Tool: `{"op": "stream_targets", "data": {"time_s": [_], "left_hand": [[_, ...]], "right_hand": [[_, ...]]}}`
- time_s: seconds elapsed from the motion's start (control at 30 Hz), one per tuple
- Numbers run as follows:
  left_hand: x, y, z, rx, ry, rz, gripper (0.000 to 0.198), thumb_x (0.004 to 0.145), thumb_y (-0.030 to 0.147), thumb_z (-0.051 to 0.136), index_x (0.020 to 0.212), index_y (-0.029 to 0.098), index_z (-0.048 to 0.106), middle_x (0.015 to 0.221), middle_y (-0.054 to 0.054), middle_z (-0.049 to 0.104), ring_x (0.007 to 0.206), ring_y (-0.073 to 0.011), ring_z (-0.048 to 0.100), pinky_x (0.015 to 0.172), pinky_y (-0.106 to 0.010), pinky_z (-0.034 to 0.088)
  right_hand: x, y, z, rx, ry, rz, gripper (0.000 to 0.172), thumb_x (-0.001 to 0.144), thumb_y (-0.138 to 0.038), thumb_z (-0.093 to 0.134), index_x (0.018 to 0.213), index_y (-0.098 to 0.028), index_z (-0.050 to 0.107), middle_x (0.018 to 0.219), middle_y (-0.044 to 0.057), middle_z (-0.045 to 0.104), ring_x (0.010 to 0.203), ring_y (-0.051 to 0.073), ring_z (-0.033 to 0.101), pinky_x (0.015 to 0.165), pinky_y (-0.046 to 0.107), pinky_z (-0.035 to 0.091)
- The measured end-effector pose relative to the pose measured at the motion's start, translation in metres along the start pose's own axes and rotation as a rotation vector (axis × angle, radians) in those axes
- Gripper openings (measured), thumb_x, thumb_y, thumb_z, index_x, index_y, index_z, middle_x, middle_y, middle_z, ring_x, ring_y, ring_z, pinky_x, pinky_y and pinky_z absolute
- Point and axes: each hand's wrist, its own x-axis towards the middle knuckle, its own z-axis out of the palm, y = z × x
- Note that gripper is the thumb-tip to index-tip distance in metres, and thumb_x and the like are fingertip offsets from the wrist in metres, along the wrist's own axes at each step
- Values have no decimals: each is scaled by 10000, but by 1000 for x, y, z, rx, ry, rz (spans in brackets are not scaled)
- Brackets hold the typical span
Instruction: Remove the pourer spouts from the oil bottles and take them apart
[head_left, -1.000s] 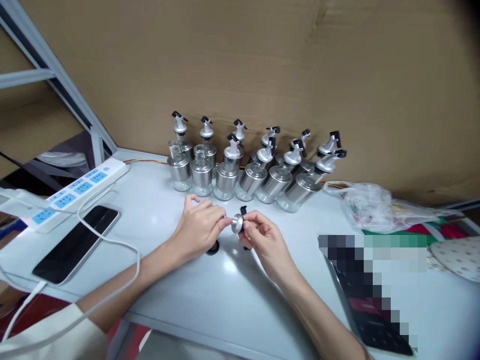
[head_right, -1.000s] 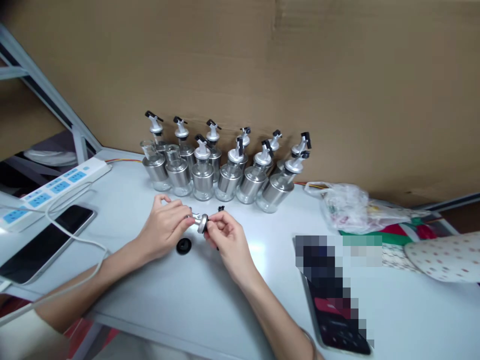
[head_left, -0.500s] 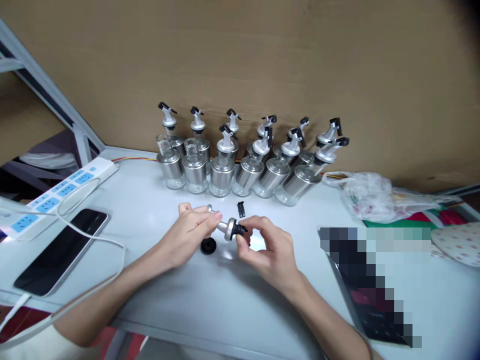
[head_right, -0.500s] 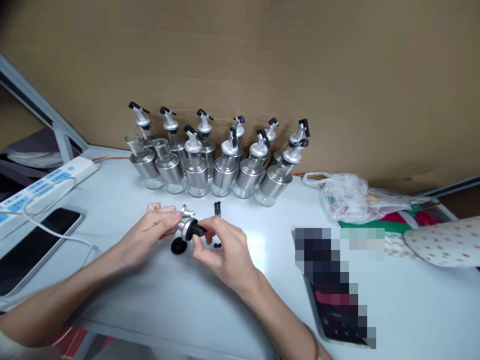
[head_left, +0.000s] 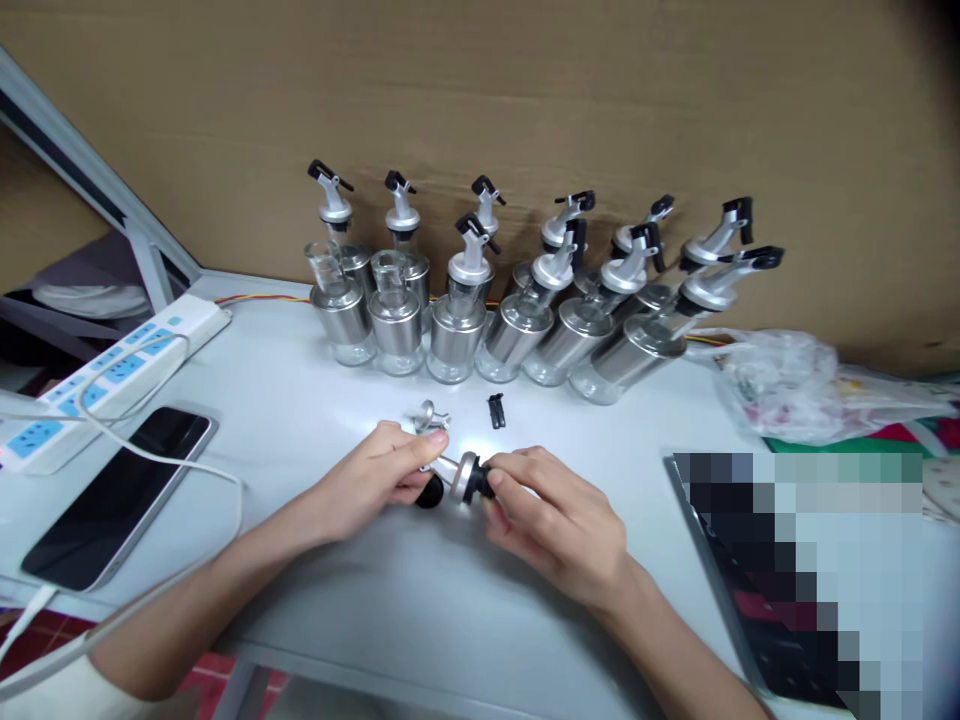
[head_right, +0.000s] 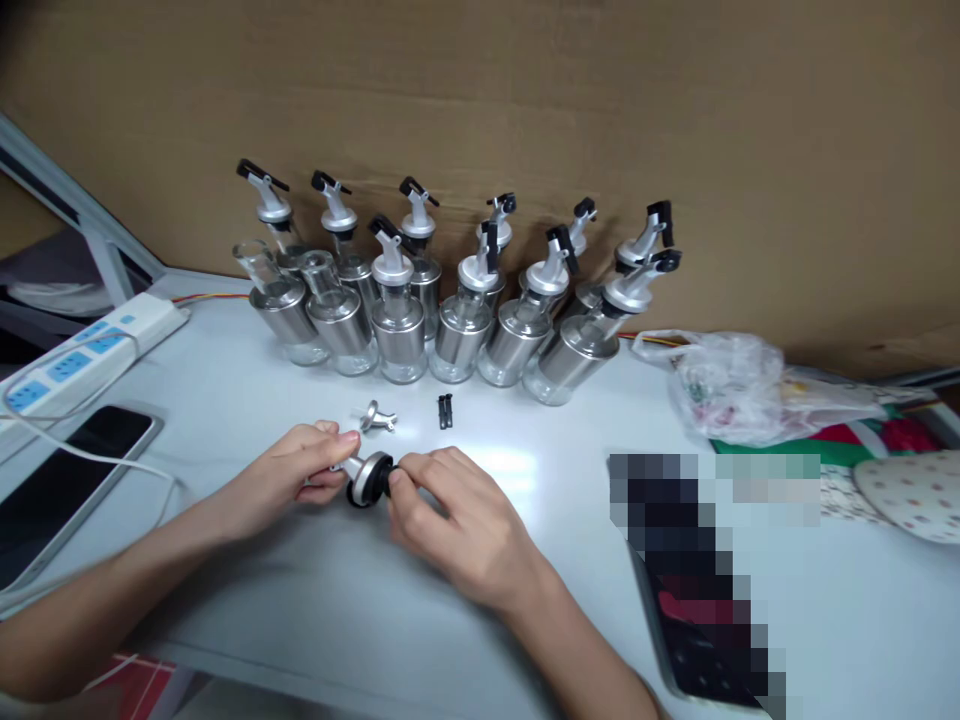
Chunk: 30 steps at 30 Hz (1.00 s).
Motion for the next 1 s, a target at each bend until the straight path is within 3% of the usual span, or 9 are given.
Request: {"op": "stream_targets", "data": {"time_s": [0.2, 0.37, 0.63, 0.73, 0.83, 0.9, 1.0], "left_hand": [[1, 3, -1, -37, -40, -54, 553, 793, 603, 444, 515, 207, 176, 457, 88, 131, 412, -36, 128, 416, -234, 100], [0, 11, -1, -50, -43, -73, 551, 781, 581, 461, 499, 208, 171, 419, 86, 126, 396, -38, 129, 411, -243, 104], [-4, 13, -1, -65, -103, -67, 529, 840, 490, 406, 464, 204, 167, 400, 71, 148, 382, -47, 125, 409, -258, 108], [-6, 14, 0, -16, -150, -41, 496, 883, 466, 336, 488, 202, 193, 390, 65, 214, 381, -59, 168, 426, -256, 174], [-7, 12, 0, 230, -93, 118, 486, 929, 445, 246, 517, 193, 290, 431, 39, 364, 445, -91, 325, 532, -265, 308], [-6, 7, -2, 533, 50, 344, 509, 950, 454, 223, 555, 180, 390, 517, 16, 483, 538, -111, 421, 676, -296, 348], [-2, -3, -7, 968, 297, 683, 497, 958, 484, 267, 648, 170, 494, 625, 7, 594, 604, -113, 488, 820, -341, 285]], "right_hand": [[0, -3, -1, 54, -16, 76, 193, 821, -10, 510, 935, -159, 551, 736, 41, 629, 636, 114, 544, 606, 253, 493], [-5, -1, -2, 52, -76, 56, 219, 819, -54, 538, 975, -206, 557, 815, 54, 655, 688, 141, 571, 619, 289, 497], [2, -6, -7, -72, -11, -2, 198, 825, -47, 512, 865, -231, 575, 770, 34, 677, 620, 127, 564, 570, 274, 488], [2, -4, -8, -147, 12, -48, 170, 804, -52, 546, 818, -219, 575, 793, 53, 692, 640, 137, 577, 583, 285, 501], [1, -1, -8, -113, 32, -15, 176, 778, -40, 561, 818, -211, 573, 862, 72, 699, 700, 152, 596, 612, 298, 508], [1, 0, -7, -19, 33, 80, 183, 766, -41, 553, 824, -213, 571, 932, 80, 691, 774, 173, 609, 650, 323, 513], [-1, 1, -6, 167, 79, 299, 142, 774, -81, 537, 817, -212, 575, 970, 83, 669, 832, 196, 610, 698, 358, 507]]}}
